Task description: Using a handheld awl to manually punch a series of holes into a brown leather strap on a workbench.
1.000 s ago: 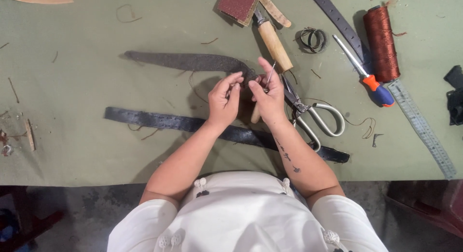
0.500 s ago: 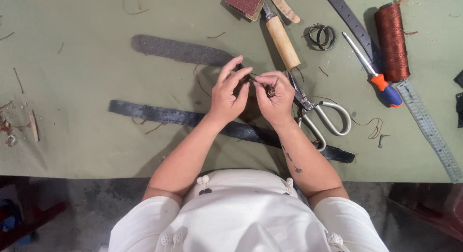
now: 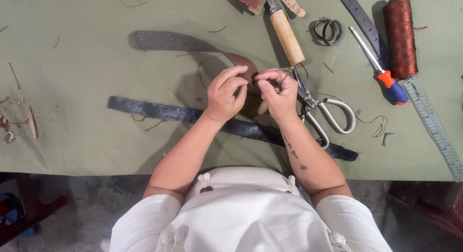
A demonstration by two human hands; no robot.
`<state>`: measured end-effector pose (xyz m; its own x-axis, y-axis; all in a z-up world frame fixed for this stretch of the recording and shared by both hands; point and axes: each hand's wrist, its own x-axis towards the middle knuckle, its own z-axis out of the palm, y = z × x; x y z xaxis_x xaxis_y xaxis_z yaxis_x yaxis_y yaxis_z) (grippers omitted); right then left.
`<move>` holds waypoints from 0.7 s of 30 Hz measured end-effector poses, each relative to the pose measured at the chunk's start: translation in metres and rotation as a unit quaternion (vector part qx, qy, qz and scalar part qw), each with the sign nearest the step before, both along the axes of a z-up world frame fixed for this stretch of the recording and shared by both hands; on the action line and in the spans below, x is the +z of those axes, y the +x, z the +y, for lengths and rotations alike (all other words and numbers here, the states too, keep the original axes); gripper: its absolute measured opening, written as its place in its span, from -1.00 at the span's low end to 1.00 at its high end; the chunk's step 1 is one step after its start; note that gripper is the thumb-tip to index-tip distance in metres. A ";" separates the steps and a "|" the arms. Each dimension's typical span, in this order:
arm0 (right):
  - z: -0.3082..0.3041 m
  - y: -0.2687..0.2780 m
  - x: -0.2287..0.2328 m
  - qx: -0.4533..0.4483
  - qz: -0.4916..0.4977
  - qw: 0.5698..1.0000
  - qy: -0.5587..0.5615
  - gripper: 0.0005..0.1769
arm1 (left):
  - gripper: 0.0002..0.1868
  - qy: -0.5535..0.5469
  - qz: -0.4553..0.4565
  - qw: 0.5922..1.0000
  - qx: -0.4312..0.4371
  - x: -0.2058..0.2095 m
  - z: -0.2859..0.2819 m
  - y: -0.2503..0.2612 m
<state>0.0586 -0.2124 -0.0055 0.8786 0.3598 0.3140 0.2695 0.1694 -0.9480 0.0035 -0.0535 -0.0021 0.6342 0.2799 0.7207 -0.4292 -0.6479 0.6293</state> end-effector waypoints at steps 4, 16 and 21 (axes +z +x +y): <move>0.003 0.000 -0.003 -0.038 0.066 0.997 0.033 -0.88 | -0.84 0.008 -0.012 1.000 -0.008 0.004 -0.002 0.000; 0.016 -0.013 0.003 -0.037 -0.108 0.975 -0.190 -0.61 | -0.86 0.070 -0.064 0.988 0.120 0.011 0.056 0.005; 0.015 -0.020 0.006 0.005 -0.102 0.979 -0.178 -0.58 | -0.88 -0.001 -0.067 0.996 0.061 0.025 0.048 0.004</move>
<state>0.0385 -0.1970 0.0001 0.8067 0.4863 0.3358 0.4596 -0.1590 -0.8738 0.0073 -0.0052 0.0228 0.4929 0.3511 0.7961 -0.4273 -0.6993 0.5730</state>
